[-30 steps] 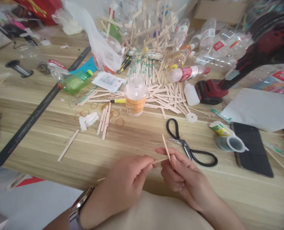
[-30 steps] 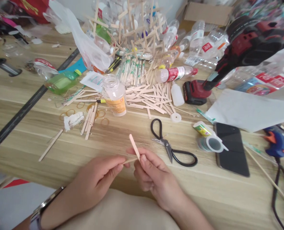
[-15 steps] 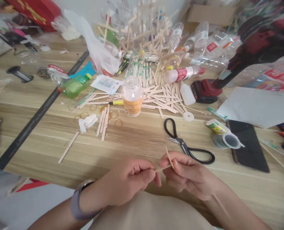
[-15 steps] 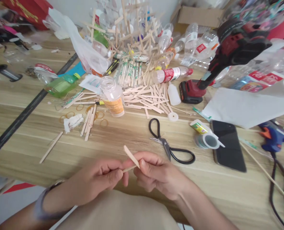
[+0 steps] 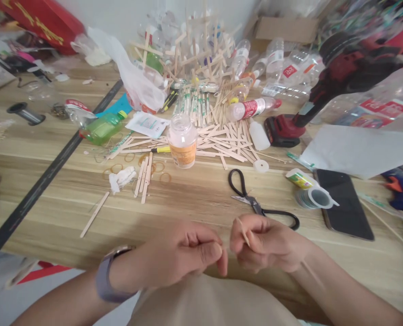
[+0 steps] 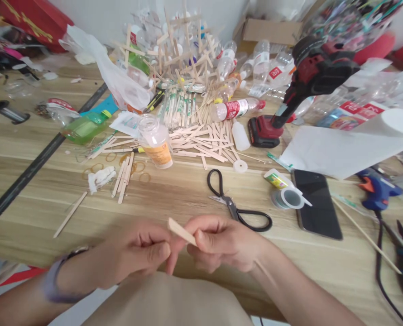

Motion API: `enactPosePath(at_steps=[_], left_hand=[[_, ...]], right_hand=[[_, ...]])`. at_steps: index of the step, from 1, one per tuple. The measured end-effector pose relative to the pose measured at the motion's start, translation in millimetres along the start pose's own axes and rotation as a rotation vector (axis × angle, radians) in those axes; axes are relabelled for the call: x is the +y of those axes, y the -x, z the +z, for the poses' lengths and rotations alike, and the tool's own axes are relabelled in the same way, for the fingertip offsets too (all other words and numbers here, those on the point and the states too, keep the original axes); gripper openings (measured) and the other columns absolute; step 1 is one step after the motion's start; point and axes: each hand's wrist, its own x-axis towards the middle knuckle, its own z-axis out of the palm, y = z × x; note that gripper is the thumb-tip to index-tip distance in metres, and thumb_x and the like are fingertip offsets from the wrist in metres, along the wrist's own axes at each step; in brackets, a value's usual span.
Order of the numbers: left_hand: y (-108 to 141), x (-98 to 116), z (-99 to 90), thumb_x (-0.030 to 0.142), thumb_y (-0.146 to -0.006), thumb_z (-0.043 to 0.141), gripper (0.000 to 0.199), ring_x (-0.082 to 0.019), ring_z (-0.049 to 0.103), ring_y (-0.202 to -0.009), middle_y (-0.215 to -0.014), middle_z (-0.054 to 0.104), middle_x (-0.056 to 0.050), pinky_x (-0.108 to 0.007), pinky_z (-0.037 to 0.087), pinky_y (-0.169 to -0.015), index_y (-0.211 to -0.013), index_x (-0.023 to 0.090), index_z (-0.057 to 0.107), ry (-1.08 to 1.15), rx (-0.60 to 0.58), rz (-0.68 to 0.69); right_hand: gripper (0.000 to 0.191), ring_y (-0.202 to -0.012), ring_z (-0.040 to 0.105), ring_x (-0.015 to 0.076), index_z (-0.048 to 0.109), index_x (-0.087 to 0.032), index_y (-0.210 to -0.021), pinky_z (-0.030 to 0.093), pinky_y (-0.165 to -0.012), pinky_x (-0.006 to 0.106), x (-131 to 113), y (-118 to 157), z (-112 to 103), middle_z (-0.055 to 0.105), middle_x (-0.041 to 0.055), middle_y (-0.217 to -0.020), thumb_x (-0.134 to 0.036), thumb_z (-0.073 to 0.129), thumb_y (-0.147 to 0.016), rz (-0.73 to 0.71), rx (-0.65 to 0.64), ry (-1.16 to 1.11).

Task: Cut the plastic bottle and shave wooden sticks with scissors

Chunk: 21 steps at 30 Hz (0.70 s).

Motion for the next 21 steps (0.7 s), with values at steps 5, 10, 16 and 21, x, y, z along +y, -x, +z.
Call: enactPosePath(at_steps=[5,10,16,21], left_hand=[[-5.9,-6.1,-2.9,0.046,-0.097,0.04,0.036,-0.009,0.029,-0.045,-0.051,0.033,0.007,-0.024,0.02,-0.045,-0.078,0.019,0.054,-0.262,0.166,0.09],[-14.6,-22.0,-4.2,0.015,-0.093,0.035,0.023,-0.013,0.038,-0.056,-0.062,0.045,0.002,-0.029,0.022,-0.054,-0.076,0.019,0.05,-1.085,0.591,0.491],[-14.2,-3.6,-6.0,0.031,-0.099,0.037,0.032,-0.009,0.039,-0.052,-0.057,0.041,0.006,-0.023,0.029,-0.052,-0.072,0.019,0.05,-0.681,0.398,0.259],[-12.7,1.1,-3.1,0.043,-0.1,0.033,0.036,-0.01,0.038,-0.053,-0.059,0.039,0.007,-0.023,0.033,-0.052,-0.087,0.021,0.057,-0.406,0.317,0.121]], right_hand=[[0.02,-0.043,0.018,0.0048,0.073,-0.029,-0.101,0.018,-0.044,0.019,5.3,-6.5,3.1,0.024,-0.0097,-0.05,-0.042,0.066,-0.088,-0.06,0.111,-0.051],[0.021,-0.043,0.011,0.0051,0.067,-0.031,-0.11,0.015,-0.044,0.018,21.8,-17.1,27.3,0.017,-0.0109,-0.051,-0.041,0.058,-0.093,-0.271,0.393,-0.22],[0.026,-0.044,0.013,0.0061,0.067,-0.03,-0.111,0.016,-0.044,0.02,18.9,-12.0,26.6,0.018,-0.0106,-0.051,-0.046,0.056,-0.094,-0.242,0.416,-0.017],[0.036,-0.055,0.036,0.0082,0.059,-0.027,-0.131,0.031,-0.053,0.021,13.5,-3.5,20.6,0.04,-0.0058,-0.06,-0.04,0.043,-0.101,-0.396,0.639,0.822]])
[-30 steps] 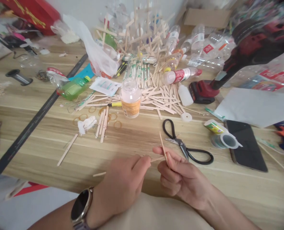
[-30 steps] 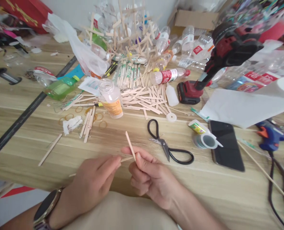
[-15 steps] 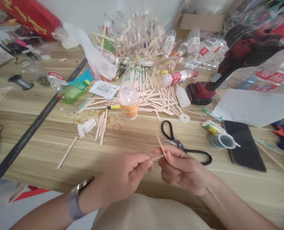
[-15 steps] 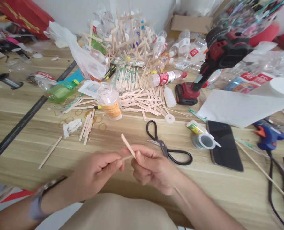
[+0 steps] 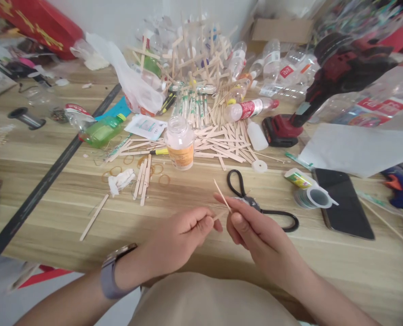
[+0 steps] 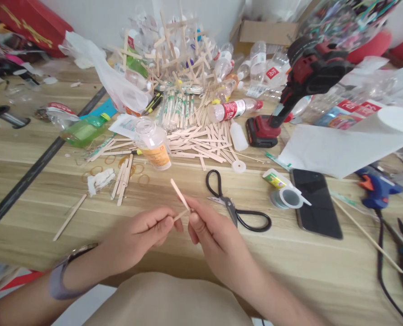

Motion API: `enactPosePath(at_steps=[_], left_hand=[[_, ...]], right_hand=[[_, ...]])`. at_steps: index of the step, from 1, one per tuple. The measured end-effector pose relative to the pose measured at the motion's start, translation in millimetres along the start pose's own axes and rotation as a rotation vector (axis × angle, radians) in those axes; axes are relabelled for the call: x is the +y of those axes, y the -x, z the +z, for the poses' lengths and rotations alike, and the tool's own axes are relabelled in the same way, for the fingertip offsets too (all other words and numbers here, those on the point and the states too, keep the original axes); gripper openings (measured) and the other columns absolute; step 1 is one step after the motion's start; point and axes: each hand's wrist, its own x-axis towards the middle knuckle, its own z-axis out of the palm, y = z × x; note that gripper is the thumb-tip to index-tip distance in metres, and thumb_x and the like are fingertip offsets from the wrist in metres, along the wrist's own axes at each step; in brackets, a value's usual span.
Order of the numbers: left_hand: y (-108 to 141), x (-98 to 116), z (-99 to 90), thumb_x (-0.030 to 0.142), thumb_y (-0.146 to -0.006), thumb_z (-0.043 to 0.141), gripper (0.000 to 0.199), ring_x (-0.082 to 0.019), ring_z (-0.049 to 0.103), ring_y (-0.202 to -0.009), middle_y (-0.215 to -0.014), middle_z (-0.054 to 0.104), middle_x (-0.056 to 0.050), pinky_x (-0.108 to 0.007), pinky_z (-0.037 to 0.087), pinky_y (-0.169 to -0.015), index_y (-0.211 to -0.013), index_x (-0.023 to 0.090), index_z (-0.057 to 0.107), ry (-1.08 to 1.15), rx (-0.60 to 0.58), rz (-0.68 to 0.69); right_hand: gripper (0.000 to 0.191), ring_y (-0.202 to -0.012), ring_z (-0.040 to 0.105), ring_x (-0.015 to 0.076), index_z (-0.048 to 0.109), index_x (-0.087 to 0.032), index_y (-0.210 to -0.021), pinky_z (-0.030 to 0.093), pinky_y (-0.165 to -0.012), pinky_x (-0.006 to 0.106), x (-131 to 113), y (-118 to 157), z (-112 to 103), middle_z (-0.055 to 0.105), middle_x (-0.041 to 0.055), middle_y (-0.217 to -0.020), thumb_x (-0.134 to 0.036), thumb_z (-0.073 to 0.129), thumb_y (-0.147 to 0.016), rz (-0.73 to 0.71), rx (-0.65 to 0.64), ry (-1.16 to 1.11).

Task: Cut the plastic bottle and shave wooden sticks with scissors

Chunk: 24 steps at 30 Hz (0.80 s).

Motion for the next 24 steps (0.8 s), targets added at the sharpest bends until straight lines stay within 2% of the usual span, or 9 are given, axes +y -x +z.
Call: enactPosePath(at_steps=[2,6,10,12,15,18,21,22,24], left_hand=[[1.4,-2.6,6.9,0.039,-0.101,0.034,0.031,-0.011,0.045,-0.059,-0.065,0.047,0.006,-0.023,0.036,-0.057,-0.089,0.021,0.056,-0.077,0.124,0.023],[4.0,-7.4,24.3,0.029,-0.1,0.038,0.023,-0.013,0.057,-0.075,-0.083,0.063,0.002,-0.025,0.041,-0.069,-0.092,0.022,0.057,-0.242,0.377,0.141],[6.6,-8.5,31.8,0.022,-0.099,0.04,0.02,-0.013,0.063,-0.085,-0.095,0.069,0.001,-0.024,0.043,-0.075,-0.101,0.023,0.06,-0.271,0.434,0.262],[8.2,-8.1,29.8,0.023,-0.098,0.041,0.021,-0.013,0.063,-0.083,-0.093,0.07,0.0,-0.024,0.043,-0.073,-0.097,0.022,0.062,-0.238,0.399,0.245],[9.8,-6.9,21.1,0.03,-0.099,0.041,0.028,-0.014,0.06,-0.077,-0.085,0.069,-0.001,-0.025,0.042,-0.068,-0.089,0.019,0.065,-0.106,0.263,0.146],[7.9,-5.6,9.2,0.04,-0.096,0.046,0.031,-0.011,0.048,-0.061,-0.068,0.057,0.002,-0.023,0.035,-0.055,-0.087,0.018,0.066,0.113,0.031,-0.005],[2.5,-4.0,1.2,0.048,-0.092,0.051,0.034,-0.008,0.023,-0.047,-0.053,0.031,0.008,-0.023,0.019,-0.045,-0.088,0.017,0.065,0.354,-0.256,-0.181],[0.5,-3.4,0.6,0.049,-0.092,0.05,0.034,-0.008,0.019,-0.046,-0.053,0.027,0.009,-0.023,0.017,-0.045,-0.088,0.018,0.064,0.384,-0.296,-0.206],[-2.8,-2.3,3.5,0.045,-0.095,0.046,0.033,-0.009,0.026,-0.049,-0.055,0.033,0.008,-0.022,0.023,-0.047,-0.087,0.018,0.062,0.28,-0.2,-0.147]], right_hand=[[0.039,-0.057,0.039,0.0083,0.051,-0.027,-0.139,0.034,-0.056,0.021,1.2,1.1,0.6,0.042,-0.0054,-0.064,-0.033,0.038,-0.103,-0.096,0.004,0.177],[0.044,-0.056,0.039,0.0083,0.039,-0.032,-0.148,0.036,-0.052,0.018,5.7,4.6,7.2,0.04,-0.0058,-0.065,-0.027,0.035,-0.103,-0.142,0.01,0.236],[0.05,-0.055,0.043,0.0089,0.033,-0.034,-0.151,0.038,-0.051,0.018,7.4,9.3,14.1,0.047,-0.0049,-0.067,-0.022,0.037,-0.102,-0.201,0.069,0.287],[0.052,-0.06,0.05,0.0096,0.032,-0.035,-0.151,0.043,-0.057,0.019,6.4,10.2,14.5,0.057,-0.0032,-0.073,-0.02,0.038,-0.101,-0.218,0.034,0.304],[0.055,-0.08,0.06,0.0115,0.032,-0.04,-0.15,0.048,-0.075,0.023,4.8,7.3,6.0,0.066,0.0,-0.096,-0.016,0.038,-0.1,-0.243,-0.105,0.284],[0.057,-0.086,0.061,0.0119,0.038,-0.039,-0.147,0.047,-0.078,0.024,4.9,-0.7,-13.6,0.067,0.0009,-0.1,-0.009,0.037,-0.098,-0.285,-0.328,0.239],[0.059,-0.086,0.061,0.0122,0.047,-0.035,-0.142,0.046,-0.077,0.025,6.6,-8.0,-30.7,0.068,0.0018,-0.098,-0.003,0.033,-0.095,-0.339,-0.566,0.206],[0.057,-0.086,0.061,0.0125,0.05,-0.034,-0.14,0.046,-0.077,0.026,7.5,-8.8,-31.9,0.068,0.0023,-0.097,-0.003,0.033,-0.095,-0.342,-0.594,0.199],[0.046,-0.083,0.06,0.0127,0.055,-0.031,-0.135,0.045,-0.075,0.026,9.9,-7.0,-24.8,0.066,0.0031,-0.094,-0.011,0.036,-0.098,-0.29,-0.485,0.181]])
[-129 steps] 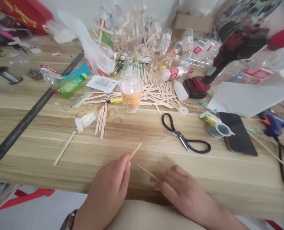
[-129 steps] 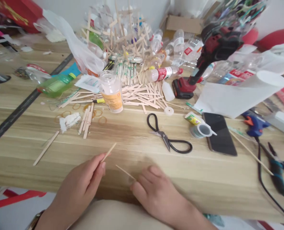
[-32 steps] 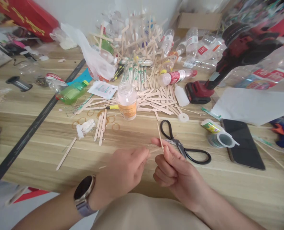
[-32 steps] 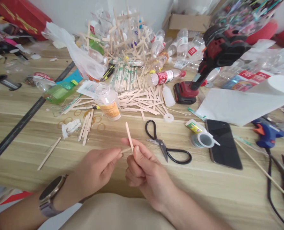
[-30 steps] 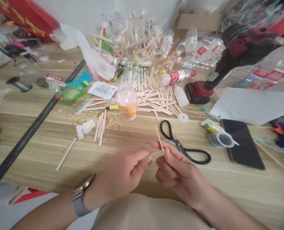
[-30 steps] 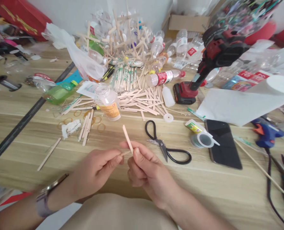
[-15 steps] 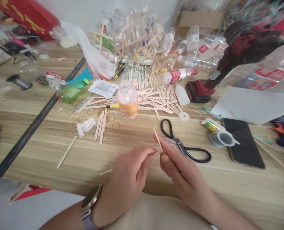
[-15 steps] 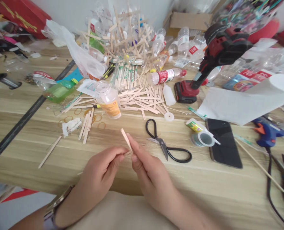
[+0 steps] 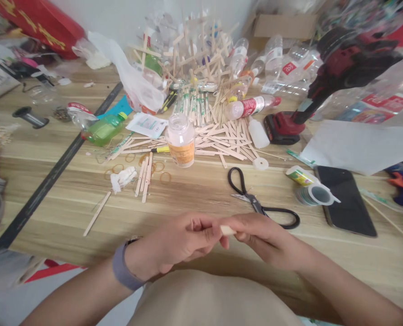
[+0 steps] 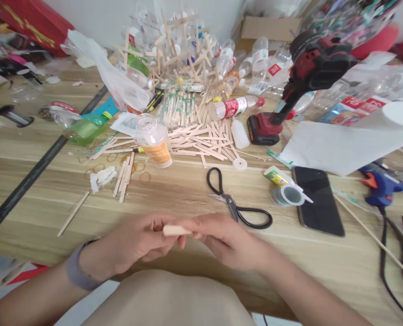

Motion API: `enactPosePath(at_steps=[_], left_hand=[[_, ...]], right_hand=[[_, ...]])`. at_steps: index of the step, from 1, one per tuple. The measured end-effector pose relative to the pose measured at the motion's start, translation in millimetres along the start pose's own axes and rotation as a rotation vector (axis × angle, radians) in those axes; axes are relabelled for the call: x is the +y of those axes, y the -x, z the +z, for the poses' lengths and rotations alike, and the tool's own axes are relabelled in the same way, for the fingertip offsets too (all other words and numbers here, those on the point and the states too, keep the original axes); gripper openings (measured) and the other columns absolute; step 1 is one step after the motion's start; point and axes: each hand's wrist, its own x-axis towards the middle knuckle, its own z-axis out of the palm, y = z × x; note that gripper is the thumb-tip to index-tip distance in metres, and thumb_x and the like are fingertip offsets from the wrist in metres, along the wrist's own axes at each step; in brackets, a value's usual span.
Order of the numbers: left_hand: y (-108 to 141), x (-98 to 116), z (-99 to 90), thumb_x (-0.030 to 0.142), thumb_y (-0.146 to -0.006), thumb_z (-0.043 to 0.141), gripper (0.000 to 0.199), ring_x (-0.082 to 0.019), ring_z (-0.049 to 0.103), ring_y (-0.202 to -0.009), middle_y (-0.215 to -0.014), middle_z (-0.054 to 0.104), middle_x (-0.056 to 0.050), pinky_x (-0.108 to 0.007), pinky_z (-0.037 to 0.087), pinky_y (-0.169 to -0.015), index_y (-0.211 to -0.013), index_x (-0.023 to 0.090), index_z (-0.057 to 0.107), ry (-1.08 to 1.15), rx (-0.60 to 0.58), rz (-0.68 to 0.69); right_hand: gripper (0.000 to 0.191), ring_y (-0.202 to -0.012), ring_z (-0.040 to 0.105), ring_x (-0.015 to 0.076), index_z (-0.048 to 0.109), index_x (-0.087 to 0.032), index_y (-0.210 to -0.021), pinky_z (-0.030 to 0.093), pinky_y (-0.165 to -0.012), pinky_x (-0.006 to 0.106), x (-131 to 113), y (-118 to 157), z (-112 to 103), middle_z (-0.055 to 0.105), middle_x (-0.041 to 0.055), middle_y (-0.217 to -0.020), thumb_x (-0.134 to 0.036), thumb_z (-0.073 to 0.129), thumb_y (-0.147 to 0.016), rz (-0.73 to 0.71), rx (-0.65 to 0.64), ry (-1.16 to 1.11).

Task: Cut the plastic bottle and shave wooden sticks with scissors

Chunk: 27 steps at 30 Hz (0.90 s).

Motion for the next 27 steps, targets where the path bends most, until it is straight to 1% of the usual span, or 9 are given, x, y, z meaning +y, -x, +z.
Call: enactPosePath(at_steps=[2,4,7,9,11,14,18,24,27], left_hand=[[-3.3,-1.7,6.3,0.037,-0.098,0.041,0.031,-0.011,0.04,-0.057,-0.063,0.046,0.004,-0.024,0.031,-0.055,-0.083,0.018,0.061,-0.278,0.236,0.163],[-5.4,-5.9,13.4,0.028,-0.098,0.037,0.03,-0.013,0.048,-0.064,-0.07,0.055,0.0,-0.025,0.033,-0.06,-0.08,0.018,0.058,-0.601,0.442,0.307],[-6.0,-12.6,18.3,0.018,-0.096,0.033,0.027,-0.015,0.05,-0.062,-0.072,0.058,-0.002,-0.028,0.029,-0.056,-0.085,0.018,0.058,-0.951,0.563,0.39],[-4.7,-13.8,15.9,0.017,-0.095,0.034,0.025,-0.015,0.05,-0.061,-0.07,0.058,-0.001,-0.027,0.029,-0.055,-0.083,0.018,0.056,-0.964,0.543,0.377],[-2.5,-11.0,10.5,0.022,-0.097,0.036,0.027,-0.013,0.049,-0.06,-0.065,0.055,0.001,-0.025,0.031,-0.056,-0.076,0.019,0.053,-0.798,0.44,0.32],[0.9,-2.0,3.0,0.03,-0.098,0.039,0.029,-0.01,0.043,-0.055,-0.061,0.049,0.005,-0.022,0.032,-0.054,-0.077,0.019,0.055,-0.486,0.23,0.226],[2.7,7.1,0.3,0.039,-0.096,0.045,0.029,-0.007,0.027,-0.046,-0.053,0.032,0.008,-0.022,0.022,-0.046,-0.08,0.018,0.056,-0.135,-0.021,0.069],[0.5,-0.6,-2.9,0.055,-0.087,0.057,0.036,-0.006,0.017,-0.042,-0.053,0.027,0.01,-0.023,0.014,-0.04,-0.08,0.02,0.052,0.275,-0.308,-0.14],[0.7,-3.1,-3.3,0.046,-0.094,0.047,0.031,-0.009,0.031,-0.047,-0.056,0.037,0.007,-0.023,0.025,-0.046,-0.08,0.02,0.054,-0.039,-0.108,0.05]], right_hand=[[0.035,-0.072,0.054,0.0119,0.058,-0.028,-0.132,0.043,-0.066,0.025,-1.5,-4.0,18.9,0.06,0.0022,-0.082,-0.026,0.04,-0.101,0.151,0.293,-0.048],[0.04,-0.054,0.038,0.0104,0.056,-0.023,-0.132,0.034,-0.05,0.022,-4.7,-9.8,41.1,0.043,-0.0035,-0.063,-0.042,0.04,-0.101,0.325,0.622,-0.184],[0.054,-0.047,0.025,0.0099,0.049,-0.018,-0.138,0.026,-0.044,0.022,-7.4,-15.5,61.1,0.026,-0.0084,-0.055,-0.053,0.042,-0.098,0.452,0.719,-0.405],[0.054,-0.048,0.029,0.0106,0.05,-0.02,-0.139,0.029,-0.045,0.022,-5.0,-13.3,59.5,0.031,-0.0072,-0.055,-0.053,0.042,-0.097,0.457,0.685,-0.377],[0.046,-0.057,0.044,0.0129,0.054,-0.023,-0.137,0.038,-0.052,0.024,-0.1,-6.9,47.6,0.047,-0.0018,-0.063,-0.047,0.042,-0.099,0.375,0.573,-0.221],[0.04,-0.083,0.061,0.0153,0.053,-0.027,-0.138,0.047,-0.075,0.028,4.6,1.7,19.8,0.067,0.0061,-0.095,-0.03,0.039,-0.101,0.163,0.213,-0.04],[0.046,-0.089,0.064,0.0128,0.05,-0.03,-0.14,0.046,-0.075,0.025,0.2,-1.4,-13.0,0.071,0.0048,-0.103,-0.015,0.034,-0.101,-0.012,-0.123,-0.043],[0.046,-0.08,0.061,0.0156,0.054,-0.029,-0.138,0.045,-0.076,0.031,-0.1,-7.1,-24.3,0.073,0.0068,-0.097,-0.015,0.031,-0.101,-0.104,-0.274,-0.016],[0.042,-0.081,0.059,0.0146,0.053,-0.03,-0.138,0.043,-0.074,0.03,4.4,-3.5,-4.4,0.069,0.0055,-0.094,-0.021,0.035,-0.102,-0.008,-0.101,-0.075]])
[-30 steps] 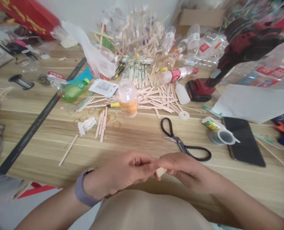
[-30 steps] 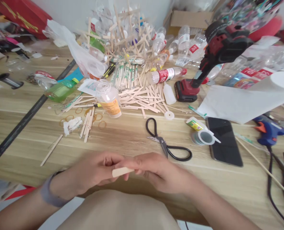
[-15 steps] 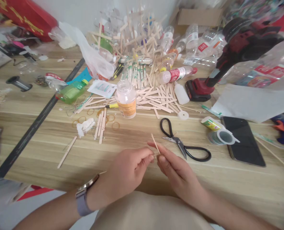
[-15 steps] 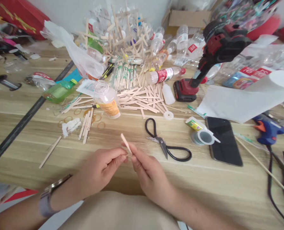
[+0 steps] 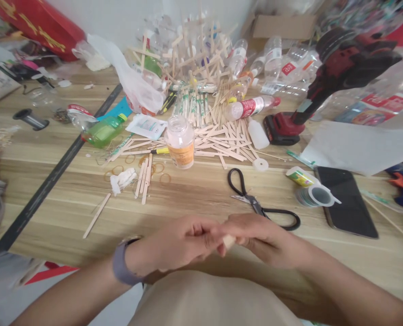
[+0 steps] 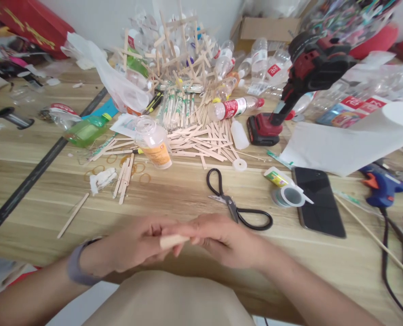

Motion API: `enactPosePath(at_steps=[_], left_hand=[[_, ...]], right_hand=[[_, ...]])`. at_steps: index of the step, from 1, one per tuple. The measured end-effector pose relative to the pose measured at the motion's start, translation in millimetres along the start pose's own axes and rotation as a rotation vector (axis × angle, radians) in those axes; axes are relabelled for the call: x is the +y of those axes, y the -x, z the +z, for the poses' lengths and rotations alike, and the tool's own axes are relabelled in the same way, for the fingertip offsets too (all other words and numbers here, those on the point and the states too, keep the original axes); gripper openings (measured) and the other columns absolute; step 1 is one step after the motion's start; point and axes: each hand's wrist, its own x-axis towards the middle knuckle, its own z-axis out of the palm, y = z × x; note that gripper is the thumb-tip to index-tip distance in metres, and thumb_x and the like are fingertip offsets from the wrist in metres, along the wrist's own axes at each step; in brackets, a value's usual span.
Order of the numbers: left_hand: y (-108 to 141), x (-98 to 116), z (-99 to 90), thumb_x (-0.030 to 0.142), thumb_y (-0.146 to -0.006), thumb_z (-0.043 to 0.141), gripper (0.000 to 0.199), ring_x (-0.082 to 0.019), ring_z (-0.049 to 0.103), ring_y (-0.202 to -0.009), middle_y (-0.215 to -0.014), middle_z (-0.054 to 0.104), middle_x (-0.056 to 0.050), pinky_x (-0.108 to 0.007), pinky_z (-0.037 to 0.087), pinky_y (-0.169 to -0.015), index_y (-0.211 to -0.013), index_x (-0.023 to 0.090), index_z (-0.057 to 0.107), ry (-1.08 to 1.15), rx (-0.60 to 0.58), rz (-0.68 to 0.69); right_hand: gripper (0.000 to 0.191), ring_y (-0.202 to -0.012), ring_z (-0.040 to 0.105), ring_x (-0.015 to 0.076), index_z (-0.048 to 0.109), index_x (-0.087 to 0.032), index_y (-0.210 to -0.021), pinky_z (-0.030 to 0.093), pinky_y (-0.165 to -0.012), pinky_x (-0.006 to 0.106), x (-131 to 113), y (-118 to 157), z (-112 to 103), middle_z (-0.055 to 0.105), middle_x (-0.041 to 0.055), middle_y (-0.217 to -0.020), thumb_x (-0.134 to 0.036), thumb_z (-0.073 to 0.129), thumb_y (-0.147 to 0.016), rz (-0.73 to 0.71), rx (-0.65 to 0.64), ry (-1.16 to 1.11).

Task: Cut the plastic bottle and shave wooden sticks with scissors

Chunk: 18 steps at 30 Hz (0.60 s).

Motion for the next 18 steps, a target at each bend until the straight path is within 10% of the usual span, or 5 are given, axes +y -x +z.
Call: enactPosePath(at_steps=[5,9,14,18], left_hand=[[-2.4,-8.2,8.6,0.02,-0.097,0.035,0.026,-0.015,0.053,-0.061,-0.068,0.059,0.0,-0.027,0.031,-0.055,-0.079,0.019,0.053,-0.904,0.473,0.213],[-8.3,-21.8,14.8,0.014,-0.096,0.032,0.026,-0.019,0.058,-0.061,-0.071,0.063,-0.003,-0.028,0.035,-0.053,-0.091,0.018,0.057,-1.268,0.63,0.36],[-9.9,-24.5,19.2,0.017,-0.098,0.037,0.022,-0.018,0.059,-0.066,-0.076,0.064,-0.004,-0.028,0.04,-0.057,-0.095,0.018,0.058,-1.203,0.819,0.498],[-3.9,-15.6,19.6,0.015,-0.096,0.041,0.019,-0.014,0.06,-0.072,-0.08,0.067,-0.002,-0.024,0.041,-0.063,-0.091,0.019,0.058,-0.879,0.726,0.457]], right_hand=[[0.052,-0.049,0.028,0.009,0.048,-0.022,-0.142,0.028,-0.049,0.022,1.4,-8.5,50.4,0.031,-0.0083,-0.056,-0.05,0.043,-0.098,0.345,0.635,-0.484],[0.065,-0.047,0.023,0.0086,0.039,-0.019,-0.147,0.025,-0.046,0.022,-7.6,-17.5,63.4,0.025,-0.0107,-0.053,-0.054,0.051,-0.093,0.396,0.731,-0.587],[0.056,-0.05,0.027,0.0094,0.037,-0.026,-0.148,0.027,-0.047,0.021,-9.9,-13.7,63.6,0.027,-0.0087,-0.057,-0.049,0.046,-0.098,0.316,0.772,-0.46],[0.048,-0.052,0.029,0.0096,0.043,-0.031,-0.146,0.03,-0.048,0.022,-4.1,-6.4,64.2,0.028,-0.0068,-0.06,-0.042,0.046,-0.099,0.26,0.753,-0.357]])
